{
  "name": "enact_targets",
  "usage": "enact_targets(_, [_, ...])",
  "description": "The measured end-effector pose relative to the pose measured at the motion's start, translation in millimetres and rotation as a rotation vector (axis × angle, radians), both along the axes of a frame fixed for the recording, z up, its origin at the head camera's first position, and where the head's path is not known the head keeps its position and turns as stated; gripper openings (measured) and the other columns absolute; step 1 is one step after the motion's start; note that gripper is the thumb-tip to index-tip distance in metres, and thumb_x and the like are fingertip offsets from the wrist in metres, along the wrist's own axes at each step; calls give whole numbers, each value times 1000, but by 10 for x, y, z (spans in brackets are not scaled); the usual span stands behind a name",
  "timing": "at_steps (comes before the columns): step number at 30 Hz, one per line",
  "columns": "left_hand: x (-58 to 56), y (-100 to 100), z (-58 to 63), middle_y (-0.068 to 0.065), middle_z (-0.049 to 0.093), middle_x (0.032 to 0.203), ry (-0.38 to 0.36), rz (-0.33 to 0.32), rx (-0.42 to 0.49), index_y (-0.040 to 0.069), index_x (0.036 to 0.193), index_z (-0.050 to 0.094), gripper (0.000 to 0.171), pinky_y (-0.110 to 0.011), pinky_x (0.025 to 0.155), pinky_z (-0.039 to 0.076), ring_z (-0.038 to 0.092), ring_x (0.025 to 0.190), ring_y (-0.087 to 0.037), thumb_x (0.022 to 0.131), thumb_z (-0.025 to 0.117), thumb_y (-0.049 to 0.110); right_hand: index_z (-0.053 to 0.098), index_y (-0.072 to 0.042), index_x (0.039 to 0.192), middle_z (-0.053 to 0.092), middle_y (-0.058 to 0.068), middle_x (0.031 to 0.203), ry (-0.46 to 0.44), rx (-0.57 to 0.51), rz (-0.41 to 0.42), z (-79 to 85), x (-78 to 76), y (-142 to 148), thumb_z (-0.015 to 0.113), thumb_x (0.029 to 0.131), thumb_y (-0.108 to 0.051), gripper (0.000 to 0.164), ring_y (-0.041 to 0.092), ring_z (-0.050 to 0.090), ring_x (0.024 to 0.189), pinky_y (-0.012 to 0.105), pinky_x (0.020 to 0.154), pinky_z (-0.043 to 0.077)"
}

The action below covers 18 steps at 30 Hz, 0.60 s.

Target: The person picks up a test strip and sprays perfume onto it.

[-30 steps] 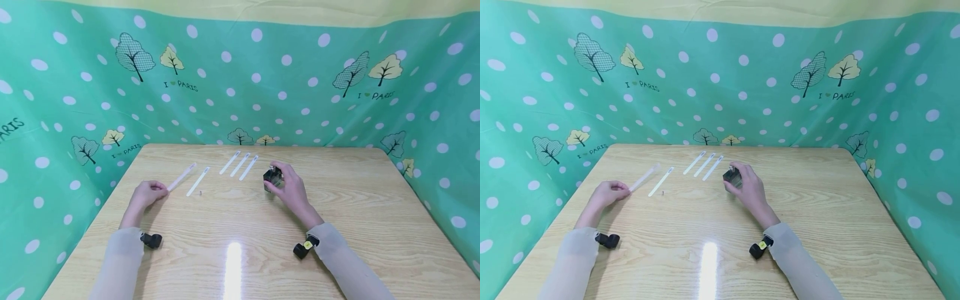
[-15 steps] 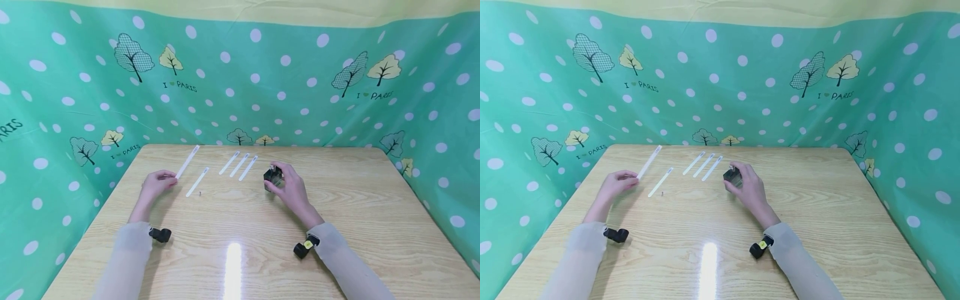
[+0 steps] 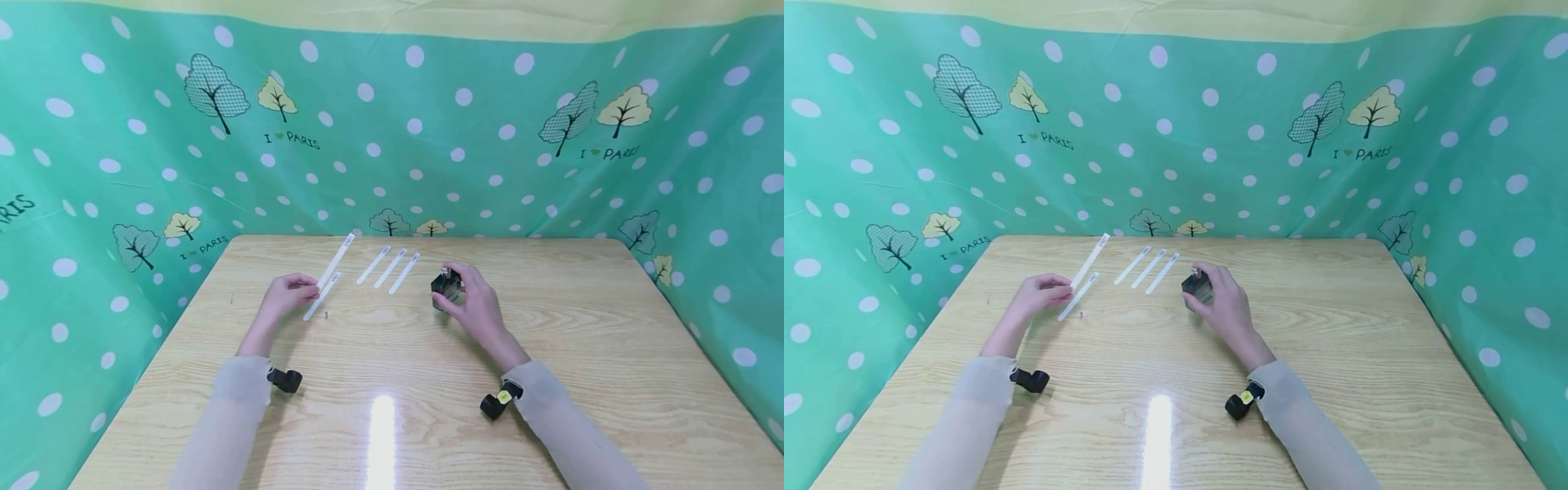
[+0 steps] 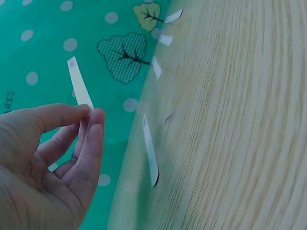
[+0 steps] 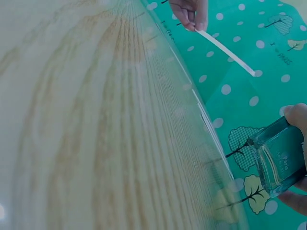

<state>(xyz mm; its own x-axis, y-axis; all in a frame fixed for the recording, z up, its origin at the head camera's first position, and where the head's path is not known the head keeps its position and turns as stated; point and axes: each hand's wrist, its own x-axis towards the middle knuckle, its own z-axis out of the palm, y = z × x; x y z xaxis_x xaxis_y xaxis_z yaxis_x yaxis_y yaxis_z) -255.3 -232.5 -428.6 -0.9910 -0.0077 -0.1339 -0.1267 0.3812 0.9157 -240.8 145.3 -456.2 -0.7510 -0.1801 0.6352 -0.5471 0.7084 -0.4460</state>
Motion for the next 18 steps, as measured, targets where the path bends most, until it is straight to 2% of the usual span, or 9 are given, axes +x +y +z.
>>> enact_targets(4, [-29,118,-23,-16,73,103,1,-20,-20,-9,119,62,31,-28,90,62,69,82,-5,95,66,9,52,-16,135,64,11,119,0,-2,1,0,3,9,82,83,-29,61,26,65,81,37,66,62])
enact_targets(11, [-60,319,-34,-9,74,97,-14,-50,7,-9,117,64,29,-32,90,62,69,82,-4,94,67,9,53,-16,135,64,11,116,8,2,-5,0,5,19,82,83,-30,61,26,65,81,34,65,61])
enact_targets(18, [-61,478,-41,-11,72,100,-36,-66,19,-8,116,64,27,-33,92,62,68,81,-4,94,67,8,52,-16,135,64,11,112,16,3,-6,0,9,29,82,83,-30,62,26,65,79,34,64,60])
